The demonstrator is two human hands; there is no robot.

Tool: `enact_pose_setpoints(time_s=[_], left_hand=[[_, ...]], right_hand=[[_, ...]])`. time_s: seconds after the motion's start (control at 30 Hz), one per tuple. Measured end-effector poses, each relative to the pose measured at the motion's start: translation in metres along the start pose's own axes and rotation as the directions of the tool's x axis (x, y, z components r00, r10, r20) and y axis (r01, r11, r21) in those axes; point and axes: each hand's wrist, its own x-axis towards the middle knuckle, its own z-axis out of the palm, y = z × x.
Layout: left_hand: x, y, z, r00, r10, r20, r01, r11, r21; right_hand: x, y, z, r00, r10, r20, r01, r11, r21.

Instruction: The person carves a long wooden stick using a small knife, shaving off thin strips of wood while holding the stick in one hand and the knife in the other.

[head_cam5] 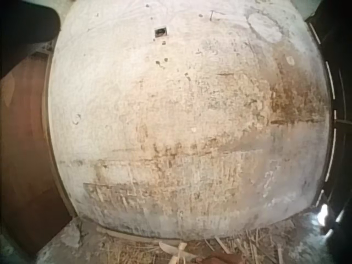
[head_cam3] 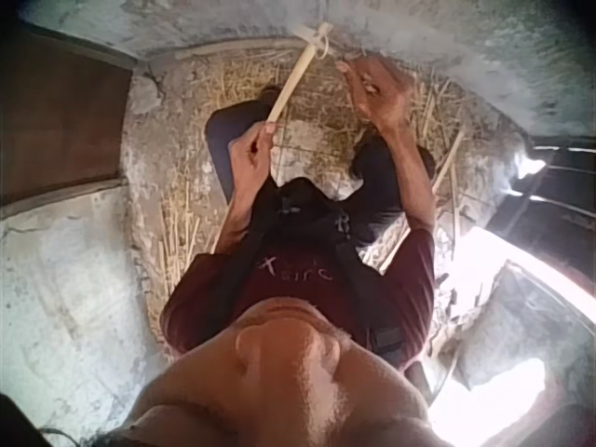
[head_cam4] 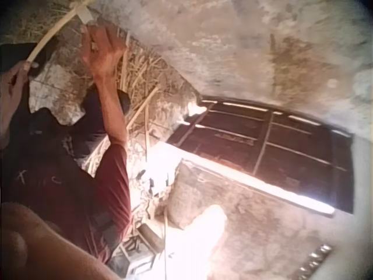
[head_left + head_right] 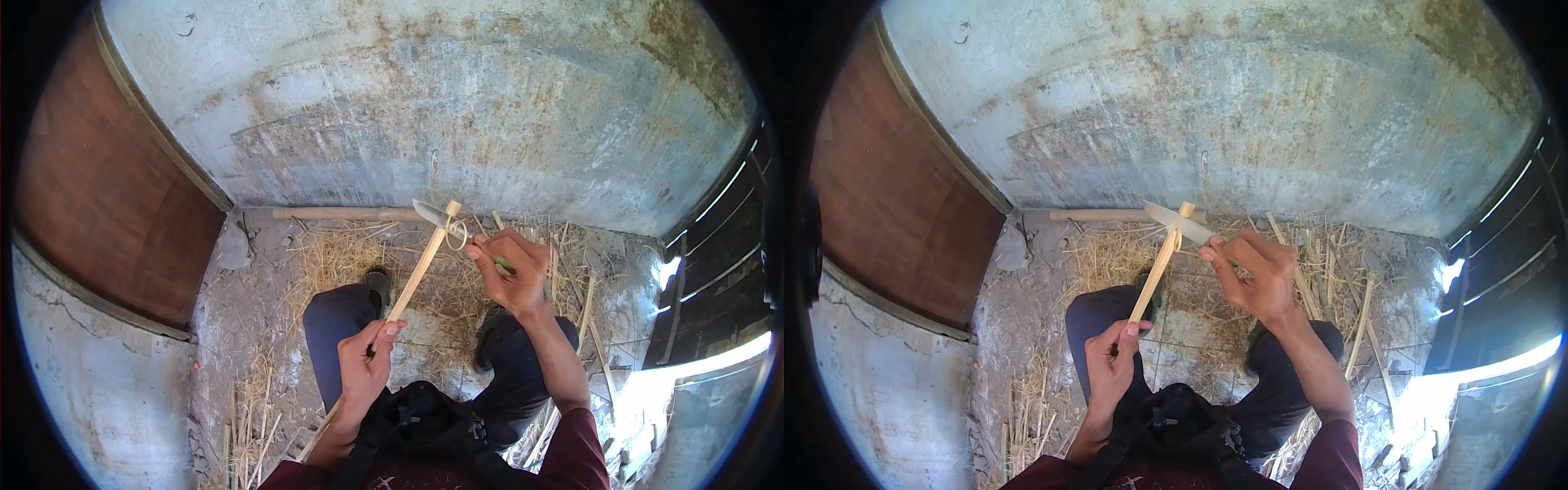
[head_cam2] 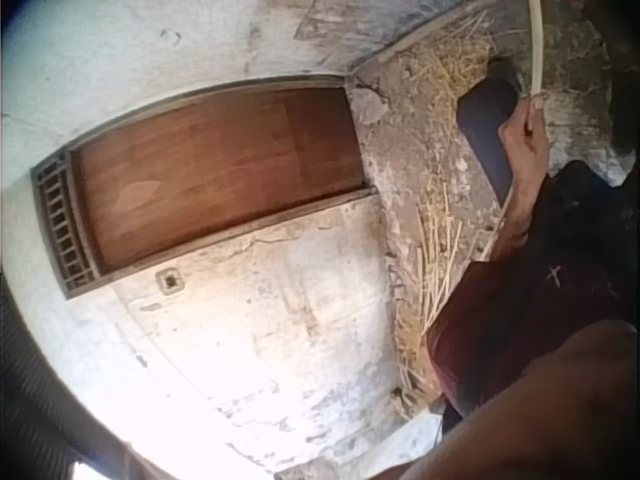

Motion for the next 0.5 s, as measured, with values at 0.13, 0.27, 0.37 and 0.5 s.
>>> enact_pose_setpoints(time_s=[0.13, 0.27, 0.37, 0.5], left_hand=[[-0.001, 0.003, 0.004, 1.0, 0.016, -0.014, -0.016, 1.0, 0.027], [-0.005, 0.006, 0.01, 1.0, 0.014, 0.021, -0.015, 0.998, 0.061], [-0.007, 0.002, 0.01, 1.0, 0.025, 0.016, -0.026, 0.998, 0.054], [-0.007, 0.005, 0.011, 0.999, 0.049, 0.01, -0.05, 0.996, 0.08]], right_hand=[[0.0, 0.004, 0.0, 0.997, -0.054, -0.06, 0.057, 0.997, 0.058], [0.003, 0.0, -0.007, 0.994, -0.11, -0.01, 0.11, 0.994, 0.012], [0.003, 0.004, -0.009, 0.994, -0.104, -0.035, 0.104, 0.994, 0.021], [0.006, 0.008, -0.013, 0.989, -0.143, -0.047, 0.143, 0.99, -0.008]])
